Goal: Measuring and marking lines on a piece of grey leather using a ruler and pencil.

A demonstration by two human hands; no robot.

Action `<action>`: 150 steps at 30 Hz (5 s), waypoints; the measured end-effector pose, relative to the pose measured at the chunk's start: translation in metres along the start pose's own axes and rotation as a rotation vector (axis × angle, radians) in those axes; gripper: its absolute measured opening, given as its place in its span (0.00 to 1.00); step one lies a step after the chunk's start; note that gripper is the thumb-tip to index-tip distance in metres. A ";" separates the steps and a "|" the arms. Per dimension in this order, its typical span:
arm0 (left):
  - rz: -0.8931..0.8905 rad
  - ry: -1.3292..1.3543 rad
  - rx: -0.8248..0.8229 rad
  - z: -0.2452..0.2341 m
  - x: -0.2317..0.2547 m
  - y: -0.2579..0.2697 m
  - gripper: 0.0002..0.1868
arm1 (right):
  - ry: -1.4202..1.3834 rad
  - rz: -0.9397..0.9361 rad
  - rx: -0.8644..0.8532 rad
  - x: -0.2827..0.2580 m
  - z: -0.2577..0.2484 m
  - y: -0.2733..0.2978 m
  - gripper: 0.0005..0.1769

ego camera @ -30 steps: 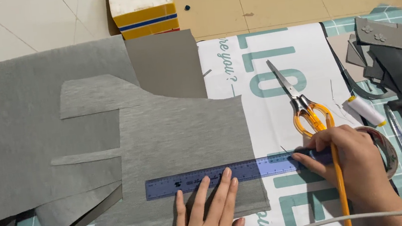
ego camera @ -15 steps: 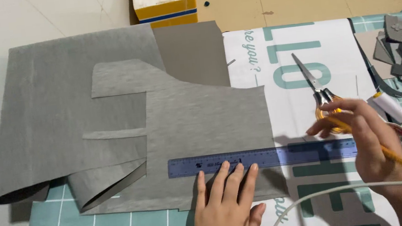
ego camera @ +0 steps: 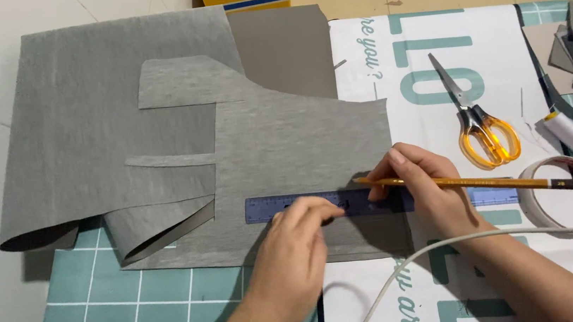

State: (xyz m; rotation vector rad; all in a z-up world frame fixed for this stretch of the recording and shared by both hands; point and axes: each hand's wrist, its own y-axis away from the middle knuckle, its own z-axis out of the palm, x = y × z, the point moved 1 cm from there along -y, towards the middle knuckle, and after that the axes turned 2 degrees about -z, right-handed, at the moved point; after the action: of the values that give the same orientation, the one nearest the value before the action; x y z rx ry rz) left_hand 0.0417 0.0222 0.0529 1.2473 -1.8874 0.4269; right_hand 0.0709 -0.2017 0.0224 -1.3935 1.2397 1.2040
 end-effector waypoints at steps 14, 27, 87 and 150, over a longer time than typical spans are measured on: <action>0.107 -0.320 0.192 0.008 -0.020 0.016 0.26 | 0.037 0.047 -0.010 -0.001 0.001 -0.005 0.22; 0.246 -0.329 0.331 0.014 -0.030 0.017 0.26 | 0.211 -0.024 0.033 -0.017 0.022 -0.023 0.16; 0.198 -0.607 0.314 0.030 -0.026 0.011 0.26 | 0.451 -0.064 0.058 -0.004 -0.040 -0.018 0.21; 0.195 -0.578 0.354 0.032 -0.029 0.011 0.24 | 0.367 -0.135 0.437 -0.002 -0.092 0.030 0.06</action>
State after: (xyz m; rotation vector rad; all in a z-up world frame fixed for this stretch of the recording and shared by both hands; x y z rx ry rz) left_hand 0.0231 0.0241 0.0126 1.5402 -2.5165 0.5642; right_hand 0.0503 -0.2954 0.0360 -1.3698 1.5226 0.5492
